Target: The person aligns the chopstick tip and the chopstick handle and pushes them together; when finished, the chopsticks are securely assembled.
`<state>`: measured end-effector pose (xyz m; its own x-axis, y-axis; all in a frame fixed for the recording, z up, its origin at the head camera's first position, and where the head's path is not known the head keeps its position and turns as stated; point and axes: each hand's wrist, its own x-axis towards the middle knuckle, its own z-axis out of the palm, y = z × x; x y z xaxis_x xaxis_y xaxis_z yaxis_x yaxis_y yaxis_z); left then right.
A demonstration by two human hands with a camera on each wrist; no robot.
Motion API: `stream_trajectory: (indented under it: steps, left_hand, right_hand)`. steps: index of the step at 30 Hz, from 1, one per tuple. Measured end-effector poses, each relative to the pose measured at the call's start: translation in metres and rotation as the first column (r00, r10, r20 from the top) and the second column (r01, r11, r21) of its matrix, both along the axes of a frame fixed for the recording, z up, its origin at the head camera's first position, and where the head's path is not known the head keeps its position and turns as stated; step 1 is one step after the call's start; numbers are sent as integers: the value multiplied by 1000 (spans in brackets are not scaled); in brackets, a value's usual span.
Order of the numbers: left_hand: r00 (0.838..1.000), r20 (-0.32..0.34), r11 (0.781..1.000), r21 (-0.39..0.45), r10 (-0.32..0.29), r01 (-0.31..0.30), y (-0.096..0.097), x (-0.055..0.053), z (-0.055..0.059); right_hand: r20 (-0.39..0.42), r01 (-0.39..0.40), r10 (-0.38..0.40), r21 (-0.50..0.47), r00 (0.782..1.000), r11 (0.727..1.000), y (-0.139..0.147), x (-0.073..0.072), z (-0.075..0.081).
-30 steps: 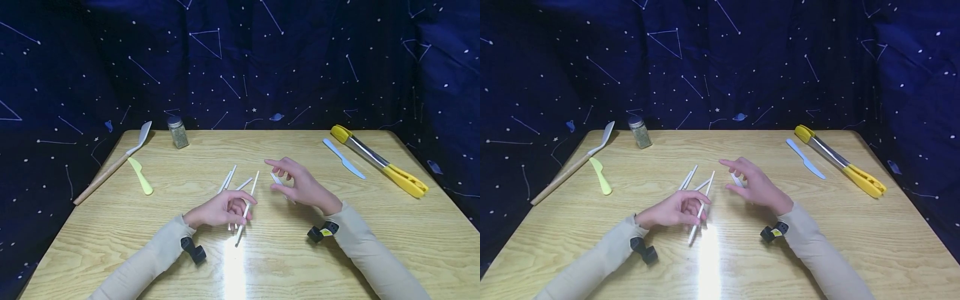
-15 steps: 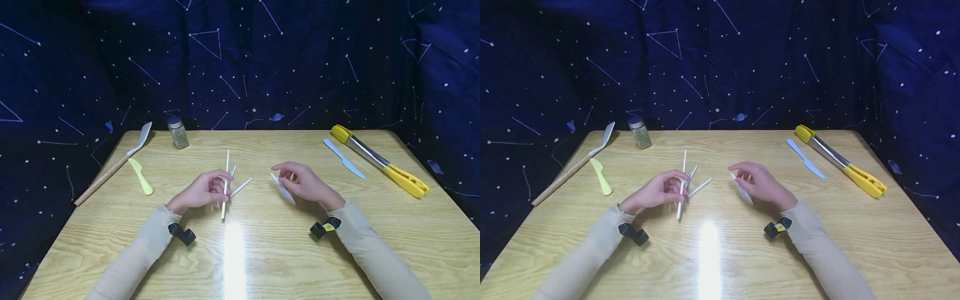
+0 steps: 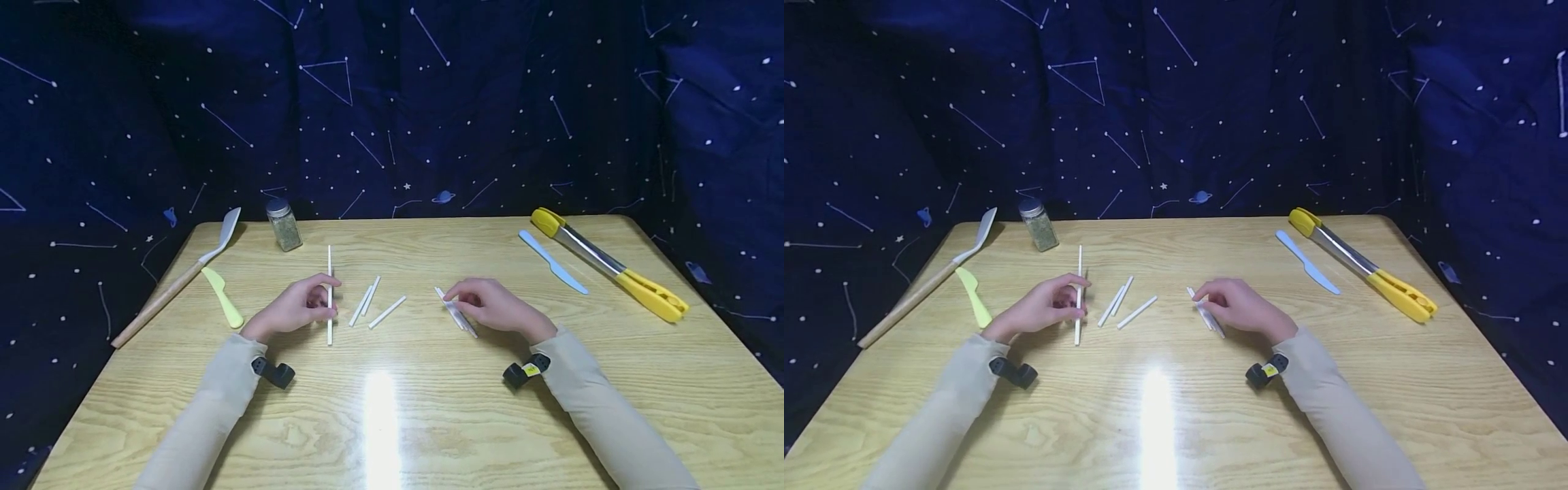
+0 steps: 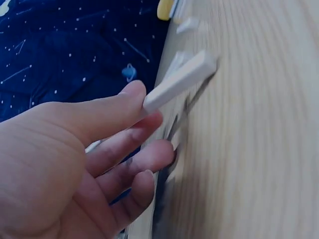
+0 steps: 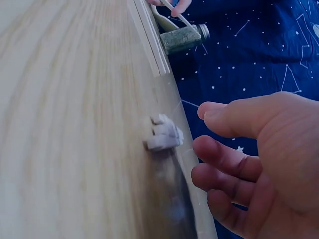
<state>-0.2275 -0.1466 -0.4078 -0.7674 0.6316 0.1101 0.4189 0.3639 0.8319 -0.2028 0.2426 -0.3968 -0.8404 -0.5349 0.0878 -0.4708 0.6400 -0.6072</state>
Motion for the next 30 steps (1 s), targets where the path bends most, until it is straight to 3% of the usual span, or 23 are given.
stream_trajectory:
  steps: [7, 17, 25, 30]
  left_hand:
    - [999, -50, 995, -103, 4, -10, -11, -3, 0]
    - [991, -56, 989, -78, 120, -124, -24, -11, -5]
    - [973, -158, 962, -188, 170, -199, -33, -11, -3]
    - [955, -207, 954, -168, 212, -249, -37, -13, -10]
  right_hand:
    - [36, 22, -22, 6, 999, 1000, 3, 0, -3]
    - [17, 17, -17, 11, 1000, 1000, 7, -3, -6]
    - [39, 21, -22, 22, 999, 1000, 4, -4, -4]
    - [50, 34, -36, 29, 998, 999, 4, -4, -5]
